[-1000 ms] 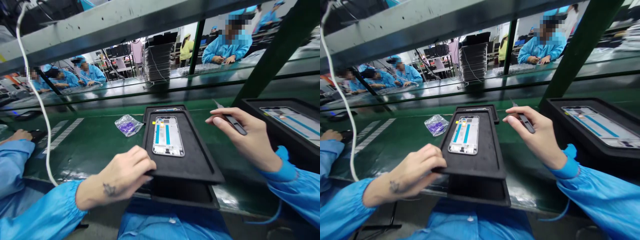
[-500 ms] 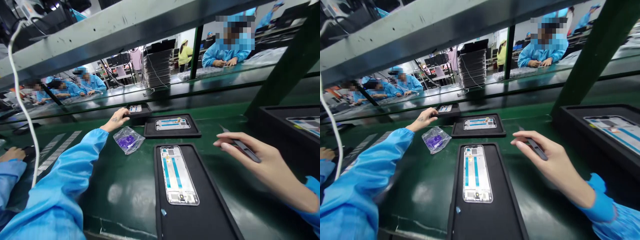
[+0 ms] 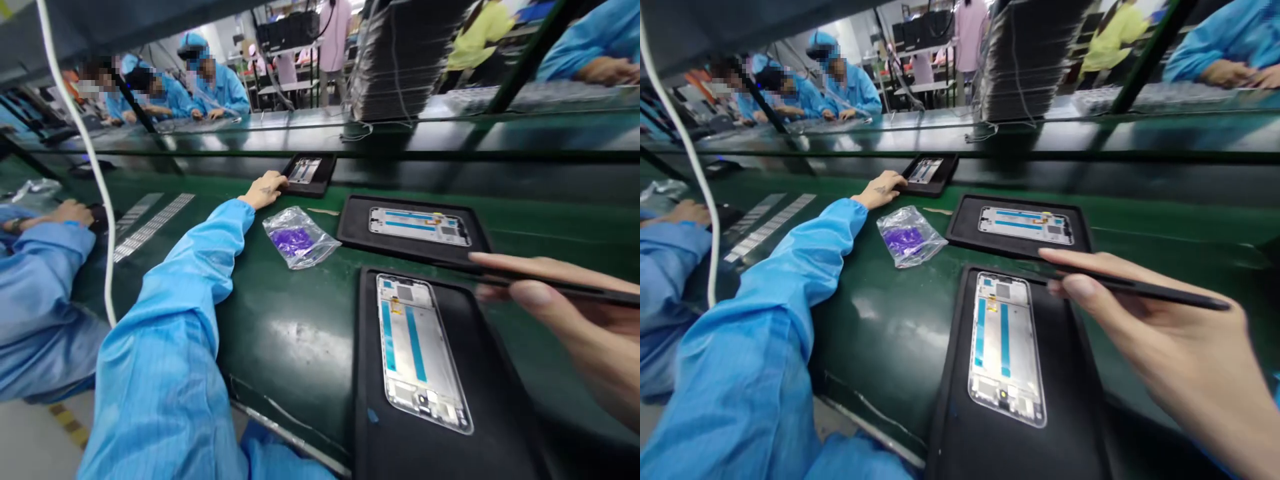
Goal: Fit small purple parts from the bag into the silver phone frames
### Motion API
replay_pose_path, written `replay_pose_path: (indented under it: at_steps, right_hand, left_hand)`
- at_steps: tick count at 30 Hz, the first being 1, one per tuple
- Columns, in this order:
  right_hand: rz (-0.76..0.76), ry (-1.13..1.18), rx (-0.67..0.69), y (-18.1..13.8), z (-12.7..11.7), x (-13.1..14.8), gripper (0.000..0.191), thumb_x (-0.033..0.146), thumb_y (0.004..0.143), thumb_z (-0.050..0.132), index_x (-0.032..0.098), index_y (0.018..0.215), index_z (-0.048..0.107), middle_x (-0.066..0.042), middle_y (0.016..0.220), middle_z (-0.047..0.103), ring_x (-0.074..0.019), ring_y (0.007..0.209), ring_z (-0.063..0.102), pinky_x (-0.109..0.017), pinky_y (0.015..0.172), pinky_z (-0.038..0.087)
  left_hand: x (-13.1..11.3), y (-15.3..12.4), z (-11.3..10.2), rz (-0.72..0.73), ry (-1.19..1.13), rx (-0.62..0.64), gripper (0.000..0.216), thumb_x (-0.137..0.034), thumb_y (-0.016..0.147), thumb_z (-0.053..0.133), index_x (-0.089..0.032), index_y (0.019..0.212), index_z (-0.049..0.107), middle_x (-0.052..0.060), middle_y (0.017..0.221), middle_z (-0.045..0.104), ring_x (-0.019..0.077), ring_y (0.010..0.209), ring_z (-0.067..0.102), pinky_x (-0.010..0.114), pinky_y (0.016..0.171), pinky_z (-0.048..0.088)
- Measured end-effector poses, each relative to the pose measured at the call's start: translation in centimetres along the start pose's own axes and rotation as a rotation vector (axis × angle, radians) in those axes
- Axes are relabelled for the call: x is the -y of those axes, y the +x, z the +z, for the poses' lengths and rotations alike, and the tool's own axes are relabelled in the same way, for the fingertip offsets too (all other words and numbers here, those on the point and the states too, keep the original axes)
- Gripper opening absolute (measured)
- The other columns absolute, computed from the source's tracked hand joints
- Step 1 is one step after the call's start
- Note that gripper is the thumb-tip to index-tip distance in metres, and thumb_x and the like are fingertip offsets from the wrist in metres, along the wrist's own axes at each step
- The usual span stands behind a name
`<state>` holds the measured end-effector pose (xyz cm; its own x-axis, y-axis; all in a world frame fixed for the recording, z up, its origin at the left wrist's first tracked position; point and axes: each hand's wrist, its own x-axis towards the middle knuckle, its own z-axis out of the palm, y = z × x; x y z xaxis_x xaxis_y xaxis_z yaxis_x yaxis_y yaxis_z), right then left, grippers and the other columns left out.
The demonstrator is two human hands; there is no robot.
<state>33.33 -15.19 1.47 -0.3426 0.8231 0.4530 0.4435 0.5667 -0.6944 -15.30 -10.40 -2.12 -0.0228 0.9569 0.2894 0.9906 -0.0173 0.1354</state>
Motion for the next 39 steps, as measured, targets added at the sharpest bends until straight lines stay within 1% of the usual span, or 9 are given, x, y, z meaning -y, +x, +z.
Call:
replay_pose_path:
  at_steps: [3,5,8,11,14,18,24,31,39]
  right_hand:
    - [0.021,0.075,0.182,1.9,3.1,3.0,0.039,0.063,0.078,0.072,0.029,0.097,0.082,-0.007,0.085,0.079,-0.0296,0.079,0.074,-0.043,0.067,0.059]
    - [-0.003,0.128,0.236,2.9,5.3,4.2,0.034,0.057,0.080,0.072,0.026,0.090,0.081,-0.006,0.078,0.078,-0.0260,0.072,0.073,-0.040,0.065,0.058]
    - [0.039,0.320,0.358,3.6,7.9,4.6,0.030,0.048,0.080,0.075,0.023,0.094,0.079,-0.004,0.074,0.077,-0.0227,0.070,0.073,-0.036,0.066,0.059]
    - [0.026,0.377,0.411,3.5,9.0,4.8,0.026,0.045,0.082,0.075,0.023,0.097,0.078,-0.002,0.073,0.075,-0.0208,0.070,0.072,-0.034,0.066,0.058]
    - [-0.052,0.278,0.421,2.8,9.0,5.3,0.022,0.044,0.084,0.073,0.025,0.093,0.079,-0.003,0.081,0.077,-0.0225,0.077,0.072,-0.035,0.070,0.058]
    - [-0.165,0.225,0.498,2.1,9.2,5.2,0.022,0.044,0.088,0.069,0.025,0.095,0.078,-0.004,0.092,0.077,-0.0249,0.088,0.072,-0.038,0.080,0.058]
    - [-0.270,0.115,0.573,1.8,10.4,3.8,0.023,0.040,0.092,0.065,0.024,0.104,0.076,-0.005,0.102,0.078,-0.0241,0.095,0.072,-0.038,0.083,0.054]
    - [-0.241,0.151,0.572,1.5,9.7,2.9,0.023,0.040,0.093,0.065,0.023,0.104,0.077,-0.005,0.103,0.078,-0.0233,0.095,0.072,-0.036,0.083,0.056]
    - [-0.178,0.172,0.562,1.2,8.9,2.2,0.022,0.041,0.090,0.067,0.024,0.101,0.078,-0.005,0.104,0.078,-0.0252,0.099,0.072,-0.039,0.088,0.056]
  left_hand:
    - [-3.4,-1.8,-0.9,0.060,-0.022,0.001,0.032,-0.014,0.091,0.053,-0.018,0.121,0.062,0.013,0.130,0.058,0.0292,0.126,0.051,0.043,0.105,0.042]
    - [-6.5,-4.0,-1.7,0.160,-0.066,0.034,0.019,-0.024,0.098,0.051,-0.019,0.111,0.064,0.008,0.113,0.065,0.0220,0.109,0.060,0.034,0.098,0.045]
    - [-10.9,-8.4,-2.6,0.402,-0.103,0.064,0.022,-0.037,0.102,0.050,-0.017,0.108,0.059,0.007,0.103,0.065,0.0203,0.092,0.062,0.031,0.083,0.048]
    - [-13.2,-12.3,-2.6,0.378,-0.025,0.093,0.016,-0.023,0.101,0.048,-0.017,0.115,0.052,0.008,0.104,0.063,0.0207,0.092,0.061,0.030,0.079,0.047]
    - [-14.1,-14.5,-2.2,0.363,0.012,0.126,0.028,-0.005,0.095,0.039,-0.017,0.120,0.048,0.008,0.106,0.061,0.0192,0.090,0.060,0.030,0.077,0.047]
    - [-15.0,-15.4,-2.0,0.407,0.051,0.151,0.042,0.002,0.089,0.039,-0.020,0.123,0.049,0.010,0.123,0.057,0.0185,0.091,0.060,0.028,0.067,0.045]
    - [-16.2,-15.3,-1.9,0.333,0.056,0.122,0.024,-0.016,0.102,0.041,-0.019,0.117,0.059,0.008,0.122,0.059,0.0171,0.088,0.062,0.028,0.063,0.041]
    - [-15.8,-14.0,-1.9,0.332,-0.086,0.187,0.016,-0.020,0.100,0.050,-0.020,0.109,0.064,0.005,0.112,0.063,0.0160,0.083,0.061,0.027,0.062,0.038]
    - [-15.0,-13.4,-1.4,0.365,-0.254,0.193,0.020,-0.018,0.102,0.045,-0.016,0.100,0.065,0.006,0.104,0.064,0.0178,0.089,0.062,0.029,0.078,0.047]
